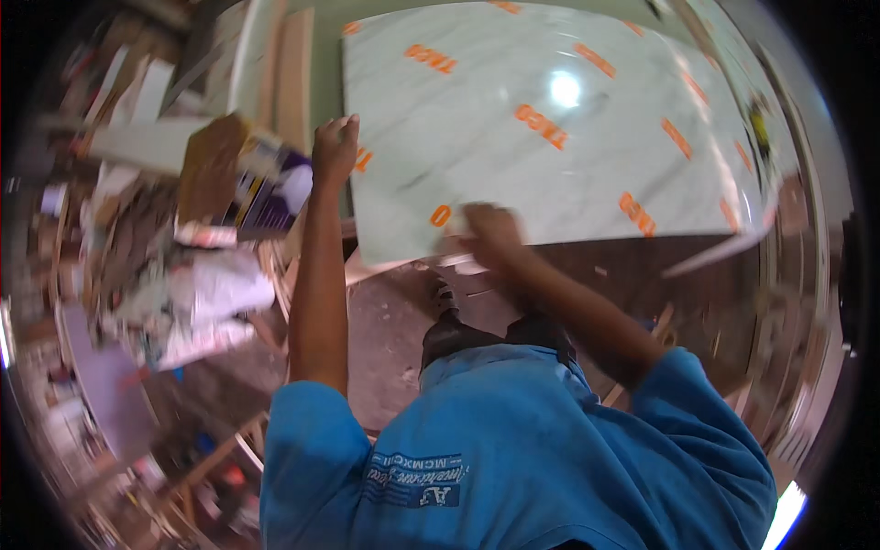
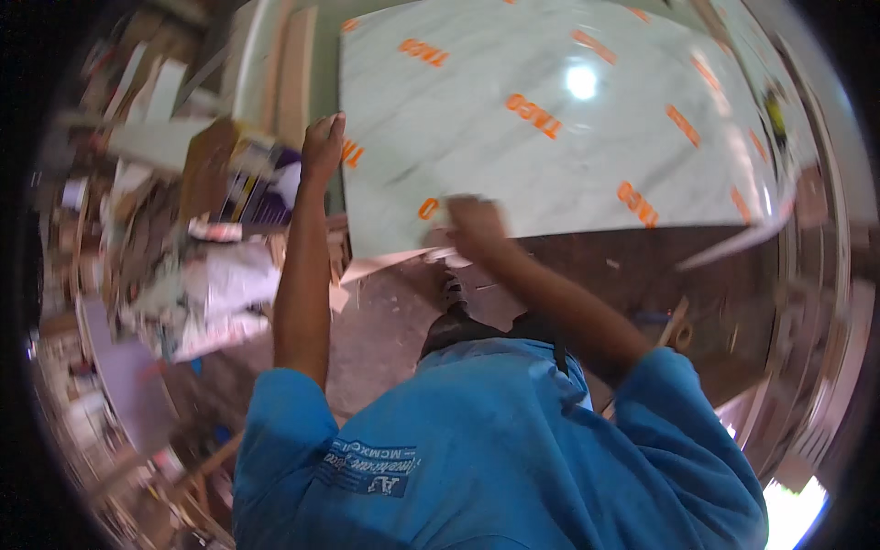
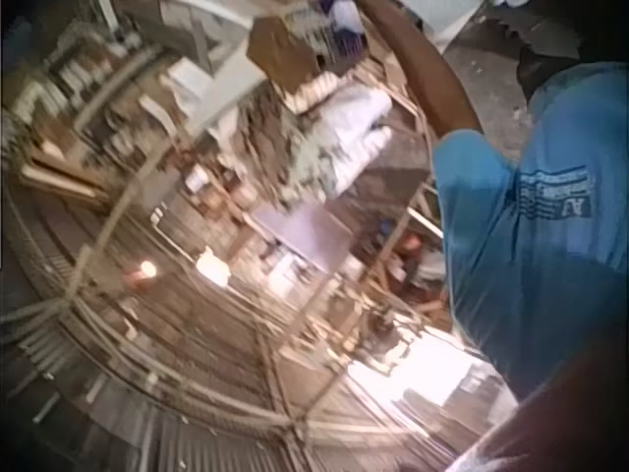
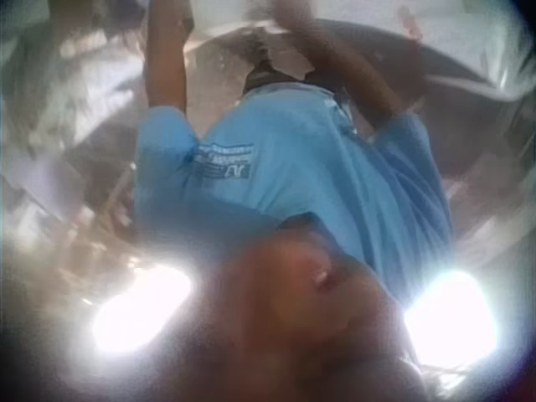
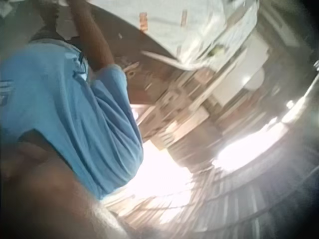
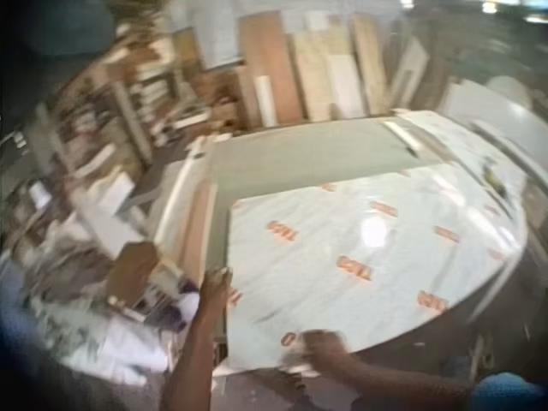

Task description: The person aligns a decorative laminate sheet onto a wooden board, presses it down by hand, and uses a cloth-covered wooden block to smooth out the surface and secure the edges.

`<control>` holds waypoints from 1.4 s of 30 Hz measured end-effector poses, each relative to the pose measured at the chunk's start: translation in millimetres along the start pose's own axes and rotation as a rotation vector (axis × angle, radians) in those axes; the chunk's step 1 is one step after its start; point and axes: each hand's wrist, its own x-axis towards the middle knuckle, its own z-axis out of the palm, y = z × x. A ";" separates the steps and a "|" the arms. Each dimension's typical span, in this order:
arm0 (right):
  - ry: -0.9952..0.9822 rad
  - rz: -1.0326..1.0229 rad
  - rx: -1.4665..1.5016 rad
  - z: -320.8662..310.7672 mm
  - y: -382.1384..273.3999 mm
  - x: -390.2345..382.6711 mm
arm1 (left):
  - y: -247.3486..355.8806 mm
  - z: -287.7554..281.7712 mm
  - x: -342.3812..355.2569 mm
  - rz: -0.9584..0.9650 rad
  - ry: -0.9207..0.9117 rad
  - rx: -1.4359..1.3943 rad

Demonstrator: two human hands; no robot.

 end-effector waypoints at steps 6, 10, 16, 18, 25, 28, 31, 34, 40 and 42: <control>0.021 -0.249 -0.246 -144.6 177.2 -81.5 | -42.9 -24.3 -205.8 -0.718 0.511 -0.497; -0.068 -0.641 -0.274 -132.4 159.0 -41.0 | -9.1 44.2 -254.4 -0.911 0.556 -1.294; -0.320 -0.974 -0.236 -55.8 25.3 46.8 | 23.3 79.9 -255.8 -0.603 0.868 -1.660; -0.310 -1.091 -0.224 -29.6 -18.0 60.3 | 25.9 82.8 -257.1 -0.765 0.814 -1.683; -0.271 -1.205 -0.210 24.5 -112.3 96.7 | 18.1 81.2 -250.1 -0.760 0.910 -1.644; -0.268 -1.198 -0.228 24.7 -103.4 99.8 | 20.6 78.4 -248.0 -0.740 0.887 -1.604; -0.233 -1.261 -0.229 14.7 -51.2 80.3 | 18.9 81.8 -253.5 -0.808 0.939 -1.567; -0.332 -1.230 -0.297 0.0 -66.9 63.3 | -2.4 81.7 -269.2 -0.846 1.034 -1.538; -0.245 -1.025 -0.254 22.9 -118.5 100.9 | 24.5 75.5 -248.0 -0.811 0.914 -1.524; -0.205 -0.986 -0.237 34.6 -120.2 106.7 | 26.8 78.8 -247.8 -0.795 0.865 -1.535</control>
